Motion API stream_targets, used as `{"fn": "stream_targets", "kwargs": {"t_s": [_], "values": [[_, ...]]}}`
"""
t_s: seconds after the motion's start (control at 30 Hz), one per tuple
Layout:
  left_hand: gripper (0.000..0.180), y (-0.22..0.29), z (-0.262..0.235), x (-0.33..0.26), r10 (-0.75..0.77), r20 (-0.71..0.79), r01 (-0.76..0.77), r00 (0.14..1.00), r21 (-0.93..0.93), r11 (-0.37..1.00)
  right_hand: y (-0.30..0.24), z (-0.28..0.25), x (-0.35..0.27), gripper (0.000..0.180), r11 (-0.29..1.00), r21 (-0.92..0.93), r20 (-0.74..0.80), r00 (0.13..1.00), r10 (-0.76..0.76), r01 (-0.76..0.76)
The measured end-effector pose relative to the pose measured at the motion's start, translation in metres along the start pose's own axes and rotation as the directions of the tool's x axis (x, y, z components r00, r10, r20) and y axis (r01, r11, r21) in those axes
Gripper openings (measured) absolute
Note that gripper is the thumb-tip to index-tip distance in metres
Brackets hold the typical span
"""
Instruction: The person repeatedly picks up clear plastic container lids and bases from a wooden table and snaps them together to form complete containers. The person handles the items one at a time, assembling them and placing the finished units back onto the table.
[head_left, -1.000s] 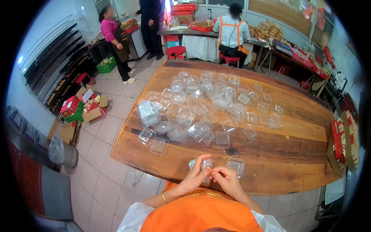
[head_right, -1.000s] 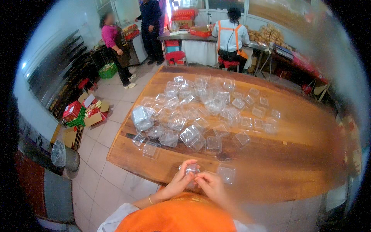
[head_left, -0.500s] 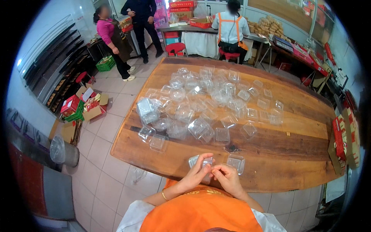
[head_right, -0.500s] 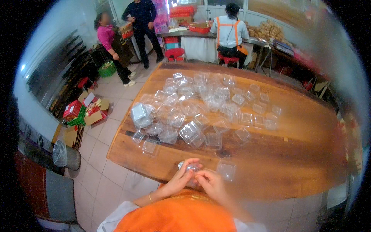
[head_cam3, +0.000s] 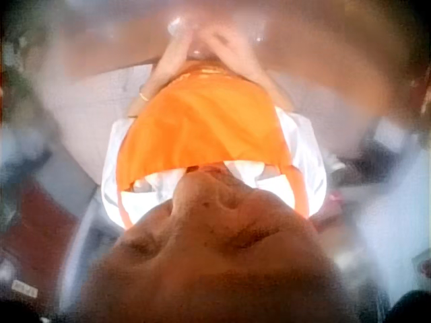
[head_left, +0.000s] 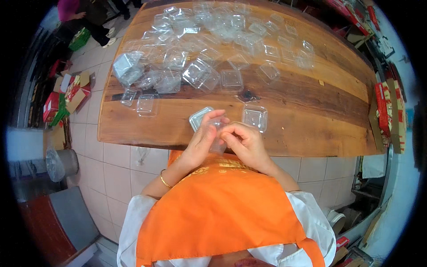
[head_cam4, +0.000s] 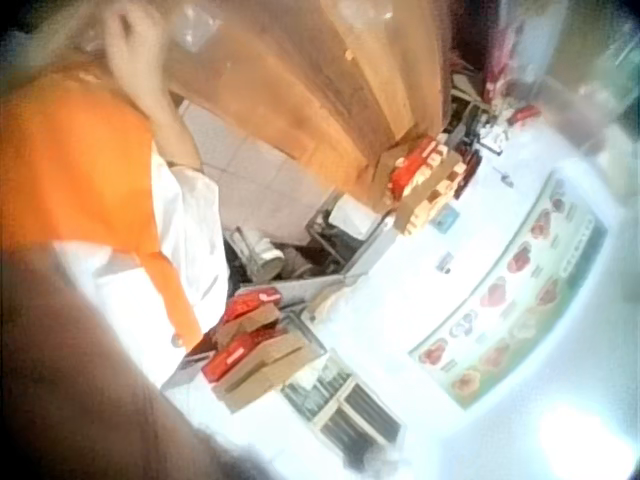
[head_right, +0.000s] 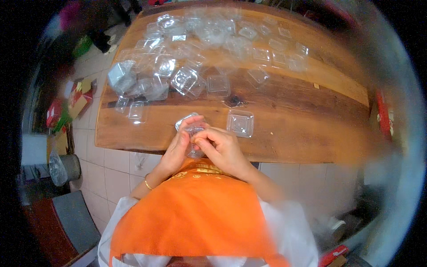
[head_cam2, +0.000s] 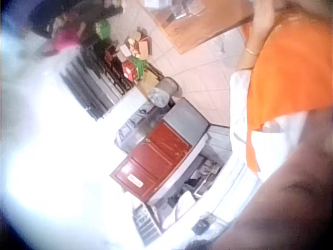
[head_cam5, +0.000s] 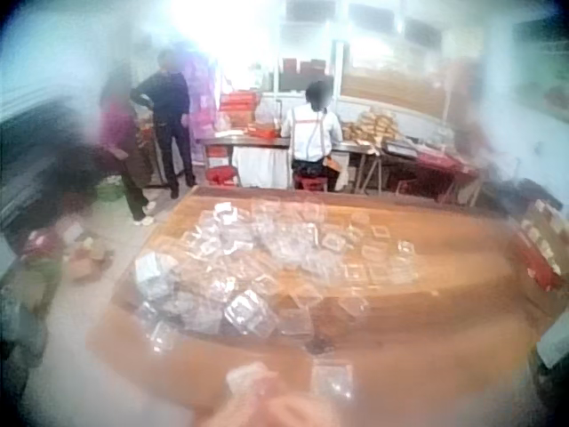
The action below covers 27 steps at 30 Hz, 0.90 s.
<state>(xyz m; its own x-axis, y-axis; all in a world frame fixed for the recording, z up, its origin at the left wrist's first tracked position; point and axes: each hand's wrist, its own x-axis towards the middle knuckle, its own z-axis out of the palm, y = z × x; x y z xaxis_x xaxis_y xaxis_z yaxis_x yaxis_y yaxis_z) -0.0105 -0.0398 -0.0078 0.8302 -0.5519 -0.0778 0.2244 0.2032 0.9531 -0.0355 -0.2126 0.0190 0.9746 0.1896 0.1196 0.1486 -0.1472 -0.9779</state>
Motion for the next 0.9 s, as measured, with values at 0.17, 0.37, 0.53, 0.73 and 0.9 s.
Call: {"fn": "stream_targets", "kwargs": {"t_s": [0.17,0.37,0.53,0.73,0.9], "values": [[0.063,0.002,-0.003,0.004,0.093,-0.037,-0.073,0.995,0.379,0.922,0.005,0.000,0.003,0.004,0.973,-0.204,-0.014,0.993,-0.113,0.108],[0.065,0.016,-0.009,0.012,0.033,-0.169,0.003,0.985,0.208,0.978,0.031,-0.010,0.009,0.004,0.847,0.529,-0.110,0.984,0.141,-0.062],[0.070,0.022,-0.016,0.040,0.272,-0.147,-0.149,0.951,0.551,0.821,0.079,-0.043,0.037,0.007,0.762,0.643,-0.197,0.946,0.258,-0.074],[0.090,0.045,-0.014,0.126,0.386,0.036,-0.173,0.922,0.929,0.326,0.111,-0.088,0.099,0.014,0.808,0.586,-0.417,0.832,0.366,-0.062],[0.087,0.043,-0.017,0.193,0.354,0.045,-0.108,0.934,0.981,0.160,0.122,-0.115,0.138,0.013,0.896,0.441,-0.547,0.776,0.313,-0.051]]}}
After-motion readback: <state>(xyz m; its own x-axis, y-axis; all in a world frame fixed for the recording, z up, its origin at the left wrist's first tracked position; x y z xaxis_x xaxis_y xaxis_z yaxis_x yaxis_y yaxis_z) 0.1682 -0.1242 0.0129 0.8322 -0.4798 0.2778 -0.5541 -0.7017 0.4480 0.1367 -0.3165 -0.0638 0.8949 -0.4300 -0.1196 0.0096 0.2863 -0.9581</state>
